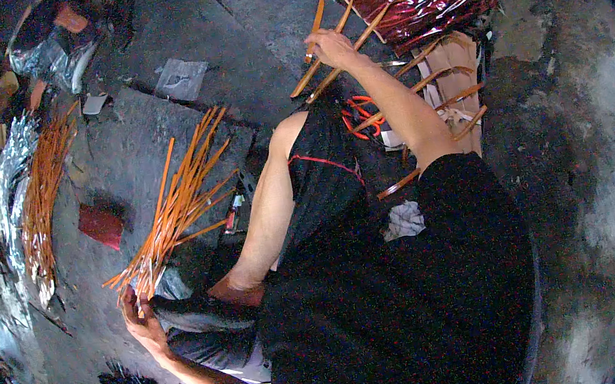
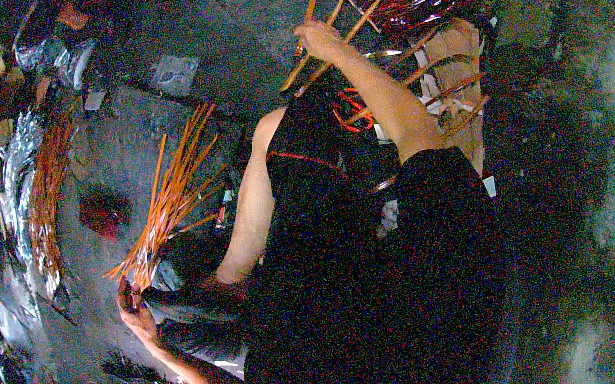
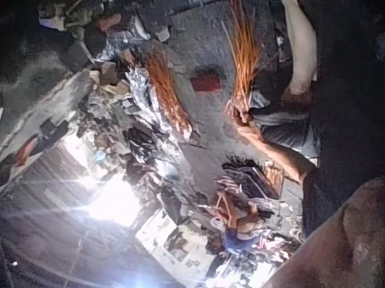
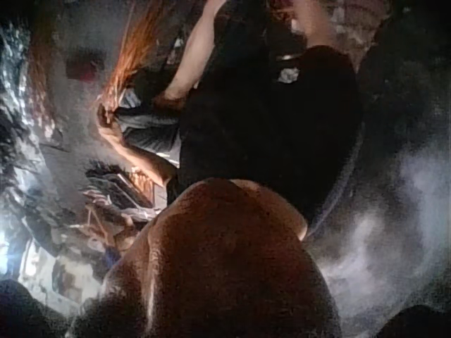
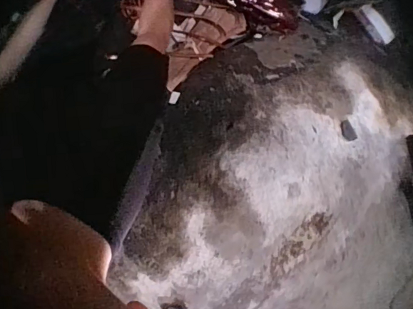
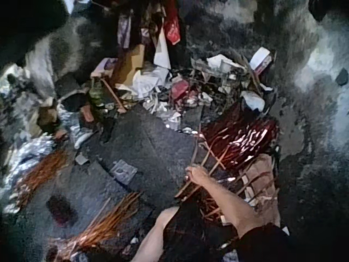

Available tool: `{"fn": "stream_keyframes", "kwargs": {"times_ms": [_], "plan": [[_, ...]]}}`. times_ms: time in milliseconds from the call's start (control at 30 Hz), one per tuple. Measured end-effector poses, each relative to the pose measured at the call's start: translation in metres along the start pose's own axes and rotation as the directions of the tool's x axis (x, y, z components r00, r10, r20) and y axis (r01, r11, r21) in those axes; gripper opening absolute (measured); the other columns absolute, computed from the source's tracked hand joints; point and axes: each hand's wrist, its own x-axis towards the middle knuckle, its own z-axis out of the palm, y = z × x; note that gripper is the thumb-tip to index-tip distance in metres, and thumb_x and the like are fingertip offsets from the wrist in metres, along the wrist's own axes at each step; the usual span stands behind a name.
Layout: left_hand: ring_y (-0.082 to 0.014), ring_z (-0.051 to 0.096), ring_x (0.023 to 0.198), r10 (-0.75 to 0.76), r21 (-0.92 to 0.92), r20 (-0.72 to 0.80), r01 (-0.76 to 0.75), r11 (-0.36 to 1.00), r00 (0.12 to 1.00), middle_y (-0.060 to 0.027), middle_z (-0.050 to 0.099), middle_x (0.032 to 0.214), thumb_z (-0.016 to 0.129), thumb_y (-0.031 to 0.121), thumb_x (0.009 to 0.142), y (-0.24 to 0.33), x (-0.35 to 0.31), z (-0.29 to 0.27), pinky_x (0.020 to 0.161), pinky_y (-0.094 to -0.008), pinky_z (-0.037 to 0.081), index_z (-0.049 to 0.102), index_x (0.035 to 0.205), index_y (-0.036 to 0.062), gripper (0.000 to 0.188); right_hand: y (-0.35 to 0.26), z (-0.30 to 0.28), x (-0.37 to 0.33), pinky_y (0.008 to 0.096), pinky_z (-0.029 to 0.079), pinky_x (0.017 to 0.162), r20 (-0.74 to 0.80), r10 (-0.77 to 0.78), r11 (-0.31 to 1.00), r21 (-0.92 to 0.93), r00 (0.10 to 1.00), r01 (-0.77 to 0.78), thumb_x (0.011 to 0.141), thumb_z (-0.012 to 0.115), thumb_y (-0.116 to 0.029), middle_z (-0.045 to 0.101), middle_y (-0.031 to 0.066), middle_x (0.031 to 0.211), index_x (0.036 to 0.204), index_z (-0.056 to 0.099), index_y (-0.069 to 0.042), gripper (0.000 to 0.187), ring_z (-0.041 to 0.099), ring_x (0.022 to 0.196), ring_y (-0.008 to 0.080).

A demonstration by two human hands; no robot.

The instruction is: The person sits on the floor and repeatedly picks up thin orange sticks, aligns them, and places them into a pile. The person handles the sticks one by one or in small groups, organizing them into a neat stack.

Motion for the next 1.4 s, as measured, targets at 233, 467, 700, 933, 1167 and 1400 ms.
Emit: {"fn": "stream_keyframes", "kwargs": {"times_ms": [233, 467, 700, 933, 1167, 1400], "plan": [[-0.0247, 0.059, 0.11, 0.014, 0.038, -0.002, -0.014, 0.999, 1.0, -0.015, 0.063, 0.117, 0.061, 0.027, 0.094, 0.014, 0.005, 0.013, 0.097, -0.0372, 0.044, 0.059, 0.124, 0.0006, 0.04, -0.033, 0.008, -0.001, 0.0467, 0.05, 0.086, 0.093, -0.019, 0.978, -0.207, 0.995, 0.039, 0.083, 0.068, -0.023, 0.064, 0.0188, 0.098, 0.103, 0.056, -0.004, 0.031, 0.061, 0.099, 0.0386], [-0.0261, 0.06, 0.105, 0.127, 0.128, -0.006, -0.125, 0.984, 0.992, -0.0135, 0.064, 0.112, 0.061, 0.027, 0.093, 0.057, 0.017, 0.023, 0.094, -0.0383, 0.045, 0.061, 0.123, 0.005, 0.037, -0.025, 0.005, 0.011, 0.0491, 0.051, 0.08, 0.048, 0.079, 0.974, -0.216, 0.996, -0.067, 0.082, 0.06, -0.012, 0.066, 0.0213, 0.088, 0.102, 0.054, -0.003, 0.023, 0.065, 0.086, 0.0411], [-0.0207, 0.062, 0.1, 0.101, -0.216, 0.176, -0.061, 0.975, 0.979, -0.0111, 0.066, 0.113, 0.064, 0.011, 0.091, 0.177, 0.026, 0.094, 0.091, -0.0338, 0.048, 0.063, 0.117, 0.0015, 0.028, -0.175, -0.108, -0.034, 0.0511, 0.047, 0.072, -0.055, -0.445, 0.879, 0.166, 0.894, 0.448, 0.079, 0.054, -0.009, 0.061, 0.0202, 0.083, 0.096, 0.051, -0.005, 0.017, 0.061, 0.081, 0.041], [-0.0235, 0.063, 0.089, 0.434, -0.241, 0.242, -0.38, 0.893, 0.868, -0.0114, 0.066, 0.099, 0.074, 0.015, 0.083, 0.247, 0.034, 0.127, 0.078, -0.032, 0.052, 0.066, 0.109, 0.0018, 0.031, -0.292, -0.151, -0.092, 0.0459, 0.047, 0.081, -0.047, -0.823, 0.488, 0.449, 0.566, 0.748, 0.081, 0.061, -0.009, 0.061, 0.0172, 0.096, 0.102, 0.052, -0.003, 0.024, 0.06, 0.09, 0.0378], [-0.0079, 0.062, 0.074, 0.026, -0.746, -0.14, -0.123, 0.654, 0.99, -0.0051, 0.066, 0.084, 0.063, 0.007, 0.093, 0.228, 0.025, 0.086, 0.068, -0.0221, 0.052, 0.058, 0.091, 0.0026, 0.007, -0.358, -0.105, -0.123, 0.0378, 0.051, 0.084, -0.027, -0.621, 0.162, 0.973, 0.784, 0.162, 0.091, 0.066, -0.022, 0.06, 0.016, 0.111, 0.123, 0.045, -0.001, 0.043, 0.063, 0.103, 0.0263], [-0.0087, 0.063, 0.074, -0.04, -0.638, -0.263, -0.142, 0.757, 0.964, -0.0036, 0.068, 0.085, 0.063, 0.011, 0.093, 0.221, 0.015, 0.057, 0.072, -0.023, 0.052, 0.062, 0.097, 0.0014, 0.01, -0.4, -0.123, -0.124, 0.0406, 0.053, 0.071, -0.3, -0.625, 0.302, 0.758, 0.72, 0.578, 0.086, 0.07, -0.015, 0.066, 0.0126, 0.096, 0.104, 0.058, -0.006, 0.024, 0.066, 0.082, 0.0332]]}}
